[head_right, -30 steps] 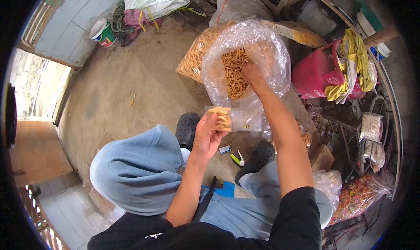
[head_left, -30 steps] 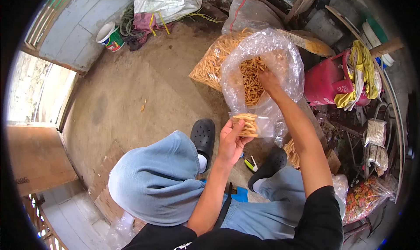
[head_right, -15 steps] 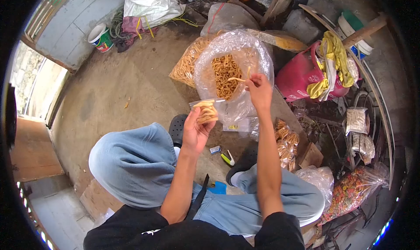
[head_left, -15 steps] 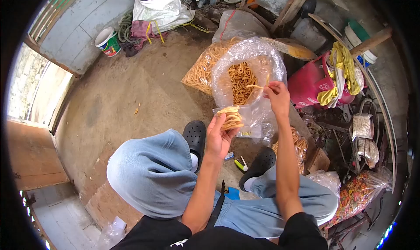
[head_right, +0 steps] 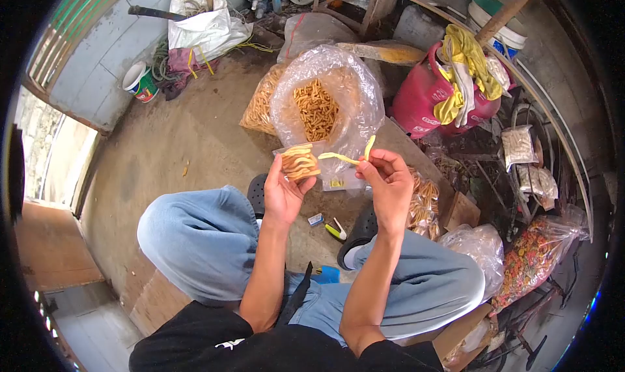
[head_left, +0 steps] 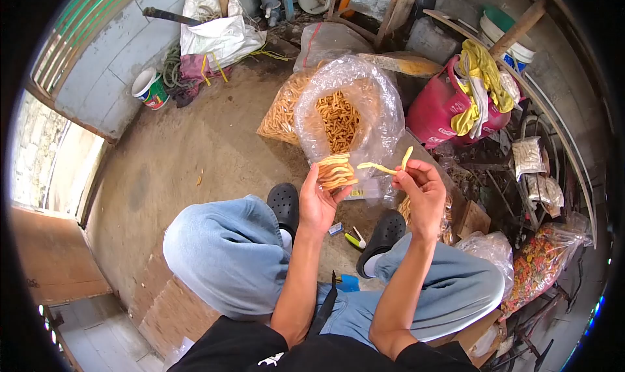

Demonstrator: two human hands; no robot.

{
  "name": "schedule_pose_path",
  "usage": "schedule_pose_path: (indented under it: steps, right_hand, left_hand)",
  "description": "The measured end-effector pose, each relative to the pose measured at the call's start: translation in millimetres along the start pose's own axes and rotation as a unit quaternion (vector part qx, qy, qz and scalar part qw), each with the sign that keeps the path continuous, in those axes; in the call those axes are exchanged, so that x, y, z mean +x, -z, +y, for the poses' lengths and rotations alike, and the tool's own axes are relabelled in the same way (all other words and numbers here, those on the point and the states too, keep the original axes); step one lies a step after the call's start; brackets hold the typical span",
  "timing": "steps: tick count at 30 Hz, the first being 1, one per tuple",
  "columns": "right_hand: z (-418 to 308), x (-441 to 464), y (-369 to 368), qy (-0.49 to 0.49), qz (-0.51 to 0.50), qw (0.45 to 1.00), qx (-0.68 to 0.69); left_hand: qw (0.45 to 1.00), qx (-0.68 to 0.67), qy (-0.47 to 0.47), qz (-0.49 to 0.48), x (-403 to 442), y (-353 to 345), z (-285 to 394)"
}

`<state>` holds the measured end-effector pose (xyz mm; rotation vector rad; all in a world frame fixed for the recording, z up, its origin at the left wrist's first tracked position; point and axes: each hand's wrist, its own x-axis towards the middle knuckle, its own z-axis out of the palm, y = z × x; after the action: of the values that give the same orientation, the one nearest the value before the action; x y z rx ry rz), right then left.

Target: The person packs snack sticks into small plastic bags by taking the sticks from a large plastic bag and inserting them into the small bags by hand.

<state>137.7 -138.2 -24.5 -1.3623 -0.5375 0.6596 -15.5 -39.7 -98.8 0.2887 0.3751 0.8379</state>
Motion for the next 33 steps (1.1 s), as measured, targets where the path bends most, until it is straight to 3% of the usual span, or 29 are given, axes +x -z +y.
schedule_pose_path:
  steps: [14, 20, 26, 33]
  right_hand:
    - [35, -2, -27, 0.005, -0.036, 0.997, 0.064]
    - [40, -3, -34, -0.005, -0.055, 0.998, 0.028]
    - [20, -6, -28, 0.032, 0.005, 0.999, 0.013]
    - [-8, -11, -1, -0.005, -0.019, 0.999, -0.049]
  left_hand:
    - [0.995, 0.102, -0.007, -0.013, -9, -11, -5]
    - [0.994, 0.108, -0.002, 0.009, -9, -12, -4]
    - [0.994, 0.106, -0.019, 0.016, -8, -14, -1]
    - [0.998, 0.067, -0.016, 0.007, -6, -9, -2]
